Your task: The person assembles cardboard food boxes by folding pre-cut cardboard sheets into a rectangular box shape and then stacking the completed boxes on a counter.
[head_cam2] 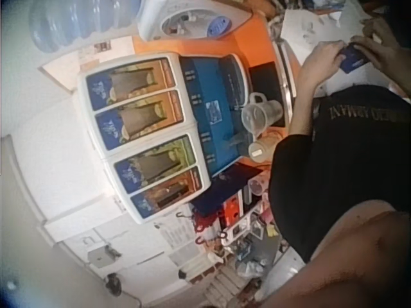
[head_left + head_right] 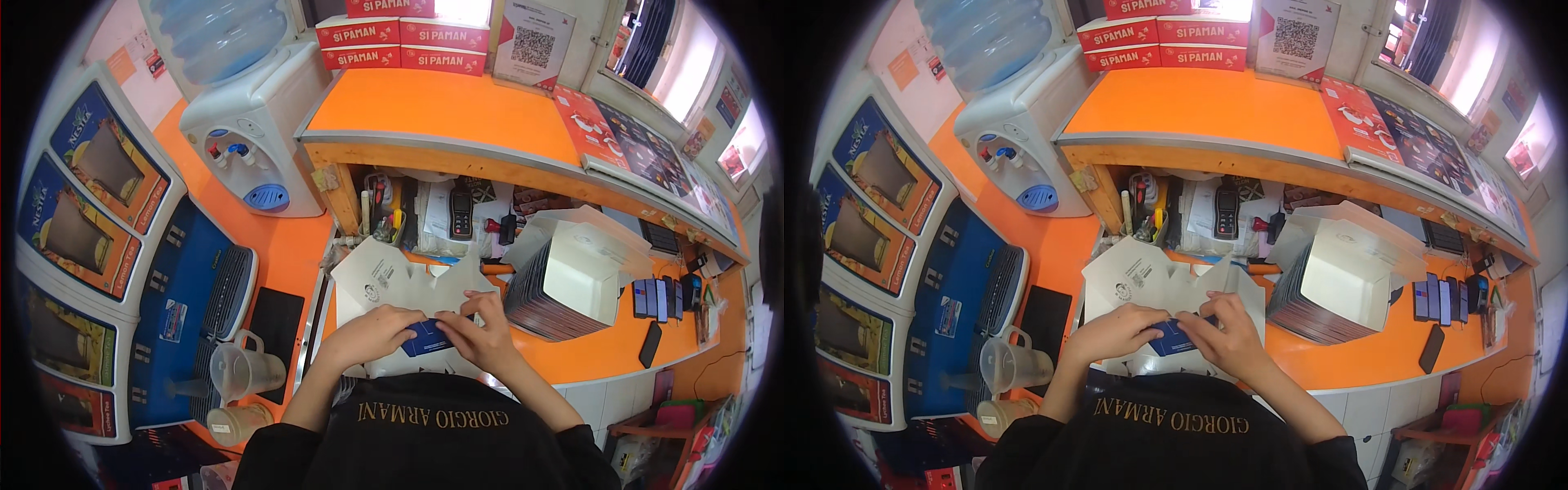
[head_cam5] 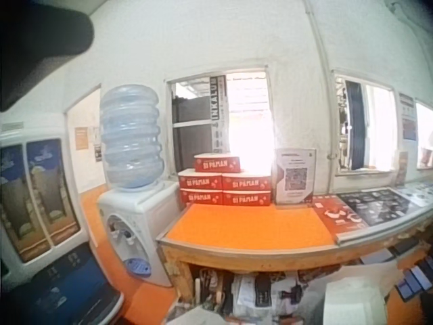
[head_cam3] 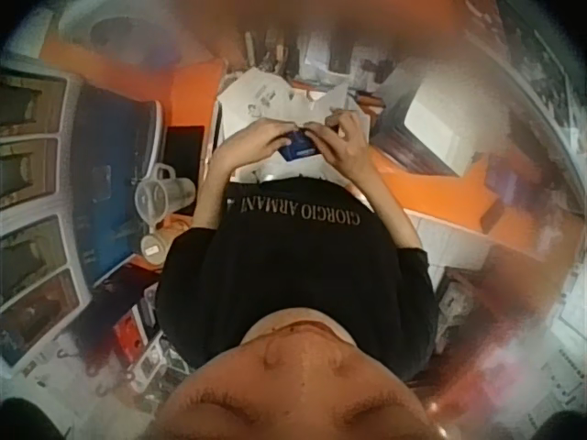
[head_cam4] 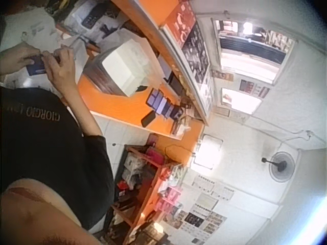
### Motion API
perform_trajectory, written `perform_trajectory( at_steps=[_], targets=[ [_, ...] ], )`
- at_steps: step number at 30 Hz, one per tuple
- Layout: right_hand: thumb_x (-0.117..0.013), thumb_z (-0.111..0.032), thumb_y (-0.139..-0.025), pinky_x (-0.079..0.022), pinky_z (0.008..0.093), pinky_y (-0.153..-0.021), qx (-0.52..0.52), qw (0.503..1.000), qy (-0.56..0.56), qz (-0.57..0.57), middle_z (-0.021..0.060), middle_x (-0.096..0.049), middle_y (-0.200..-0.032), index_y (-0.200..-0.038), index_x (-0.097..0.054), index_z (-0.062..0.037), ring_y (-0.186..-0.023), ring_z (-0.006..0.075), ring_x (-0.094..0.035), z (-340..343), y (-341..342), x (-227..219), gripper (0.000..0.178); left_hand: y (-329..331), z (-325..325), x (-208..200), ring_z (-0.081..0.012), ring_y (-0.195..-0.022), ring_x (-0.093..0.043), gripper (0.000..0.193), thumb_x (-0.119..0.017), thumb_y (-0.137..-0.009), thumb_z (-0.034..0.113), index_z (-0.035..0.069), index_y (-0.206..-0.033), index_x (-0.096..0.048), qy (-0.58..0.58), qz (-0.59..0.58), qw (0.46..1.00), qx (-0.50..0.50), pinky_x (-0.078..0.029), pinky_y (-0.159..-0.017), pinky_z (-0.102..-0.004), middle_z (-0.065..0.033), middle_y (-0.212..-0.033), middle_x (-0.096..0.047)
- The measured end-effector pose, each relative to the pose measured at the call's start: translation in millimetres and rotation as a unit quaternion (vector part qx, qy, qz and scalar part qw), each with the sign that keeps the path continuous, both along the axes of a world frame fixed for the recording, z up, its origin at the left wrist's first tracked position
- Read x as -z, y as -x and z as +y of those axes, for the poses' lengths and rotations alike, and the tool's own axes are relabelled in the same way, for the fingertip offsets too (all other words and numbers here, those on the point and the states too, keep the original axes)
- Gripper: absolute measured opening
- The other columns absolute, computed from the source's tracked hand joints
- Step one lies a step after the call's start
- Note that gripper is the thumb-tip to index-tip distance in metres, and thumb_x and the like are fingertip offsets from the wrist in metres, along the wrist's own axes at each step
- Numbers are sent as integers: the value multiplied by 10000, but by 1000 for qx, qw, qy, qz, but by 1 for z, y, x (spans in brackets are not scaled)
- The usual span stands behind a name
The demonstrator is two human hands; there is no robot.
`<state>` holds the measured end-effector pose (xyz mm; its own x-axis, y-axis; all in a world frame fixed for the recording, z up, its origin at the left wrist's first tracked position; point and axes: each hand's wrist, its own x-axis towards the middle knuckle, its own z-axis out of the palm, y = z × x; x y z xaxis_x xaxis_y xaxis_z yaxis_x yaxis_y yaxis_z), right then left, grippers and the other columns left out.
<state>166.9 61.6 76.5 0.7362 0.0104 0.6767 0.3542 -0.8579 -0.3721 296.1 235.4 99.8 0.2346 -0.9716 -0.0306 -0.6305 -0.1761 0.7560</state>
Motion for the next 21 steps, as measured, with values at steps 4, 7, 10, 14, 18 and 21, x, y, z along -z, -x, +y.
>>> perform_trajectory(
  at_steps=[4,7,10,14,18,21],
  targets=[
    [-743,-81,-713,-490,368,-808,23,1000,9,-6,51,-456,-823,-946,-685,-115,-857,260,-506,4,0,-6,243,-3,0,4,-385,-855,-611,214,-597,-851,98,-20,-1030,-599,24,1,1000,-4,-480,-761,-419,-201,-916,-647],
    [-744,-86,-715,-469,369,-775,4,997,-16,81,62,-474,-873,-934,-681,-105,-888,263,-501,7,1,2,228,-6,-1,9,-375,-846,-616,212,-603,-840,96,-5,-1027,-603,8,-12,1000,21,-481,-754,-417,-192,-904,-649],
    [-789,-142,-678,-427,363,-853,-38,985,-68,154,89,-523,-996,-929,-668,-96,-972,288,-496,7,6,24,283,-3,-2,17,-369,-825,-622,222,-611,-821,84,17,-1033,-609,-22,-51,997,45,-483,-741,-417,-185,-872,-652],
    [-778,-191,-713,-415,380,-910,-26,980,-141,135,124,-531,-1059,-1139,-571,-68,-1064,335,-484,2,2,33,489,14,-2,28,-367,-808,-627,223,-613,-785,49,31,-1007,-622,-73,-35,997,9,-488,-724,-425,-194,-850,-650],
    [-698,-195,-791,-455,418,-862,240,933,-142,228,188,-557,-1039,-1272,-408,-6,-999,370,-542,-38,-11,97,593,42,-2,55,-355,-893,-629,252,-570,-803,61,43,-1045,-639,-166,-31,983,79,-495,-797,-422,-198,-911,-659],
    [-641,-136,-815,-485,415,-793,263,874,-182,367,202,-581,-1000,-1252,-417,7,-911,354,-585,-52,-17,102,512,49,-7,49,-338,-972,-610,255,-547,-856,160,61,-1069,-649,-269,24,954,133,-485,-845,-417,-178,-1044,-646]
  ],
)
